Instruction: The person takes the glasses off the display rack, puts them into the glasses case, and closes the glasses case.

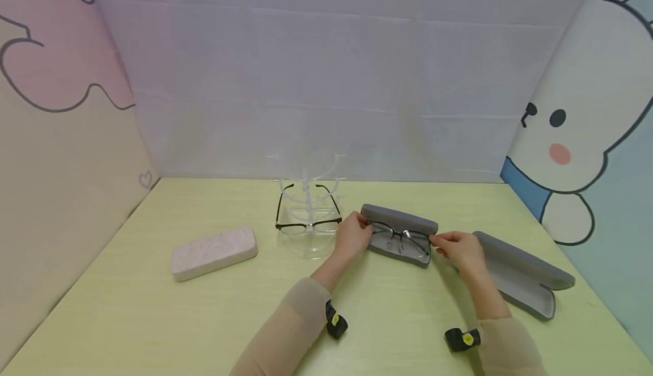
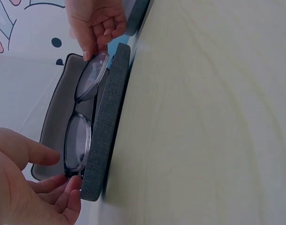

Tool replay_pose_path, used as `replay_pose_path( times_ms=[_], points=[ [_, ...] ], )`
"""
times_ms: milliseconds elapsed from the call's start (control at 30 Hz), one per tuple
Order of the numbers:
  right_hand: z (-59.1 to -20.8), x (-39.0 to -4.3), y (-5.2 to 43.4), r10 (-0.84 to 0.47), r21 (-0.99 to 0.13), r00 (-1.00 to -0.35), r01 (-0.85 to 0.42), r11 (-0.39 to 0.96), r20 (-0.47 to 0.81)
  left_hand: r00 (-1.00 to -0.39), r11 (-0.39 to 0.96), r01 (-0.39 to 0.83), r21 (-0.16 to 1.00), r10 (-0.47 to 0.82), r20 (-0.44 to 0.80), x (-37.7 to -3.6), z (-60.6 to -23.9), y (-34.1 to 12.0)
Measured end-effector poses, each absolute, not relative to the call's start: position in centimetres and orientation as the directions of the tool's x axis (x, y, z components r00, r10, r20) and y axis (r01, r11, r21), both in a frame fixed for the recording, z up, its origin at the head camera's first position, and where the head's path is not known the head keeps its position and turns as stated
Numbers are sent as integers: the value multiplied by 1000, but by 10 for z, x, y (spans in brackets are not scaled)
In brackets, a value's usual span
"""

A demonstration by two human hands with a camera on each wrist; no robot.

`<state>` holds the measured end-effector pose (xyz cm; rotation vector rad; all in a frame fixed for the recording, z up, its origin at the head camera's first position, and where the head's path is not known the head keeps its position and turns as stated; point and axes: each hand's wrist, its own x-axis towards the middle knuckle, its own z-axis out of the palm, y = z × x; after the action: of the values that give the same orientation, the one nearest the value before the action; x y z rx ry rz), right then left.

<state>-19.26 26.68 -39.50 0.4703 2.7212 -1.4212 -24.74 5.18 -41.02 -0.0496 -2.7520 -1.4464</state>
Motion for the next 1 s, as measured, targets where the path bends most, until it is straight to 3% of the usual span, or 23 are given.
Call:
replay_pose_path(
  times_ms=[533,1000],
  points=[
    [-393,-193,263,196,-751,-966,253,610,-166,-994,634,85,769,102,25,-245,-406,46],
    [-392,-194,259,180,-864,-968,239,444,-175,-994,639,54,767,110,-21,-241,-401,40]
  ],
)
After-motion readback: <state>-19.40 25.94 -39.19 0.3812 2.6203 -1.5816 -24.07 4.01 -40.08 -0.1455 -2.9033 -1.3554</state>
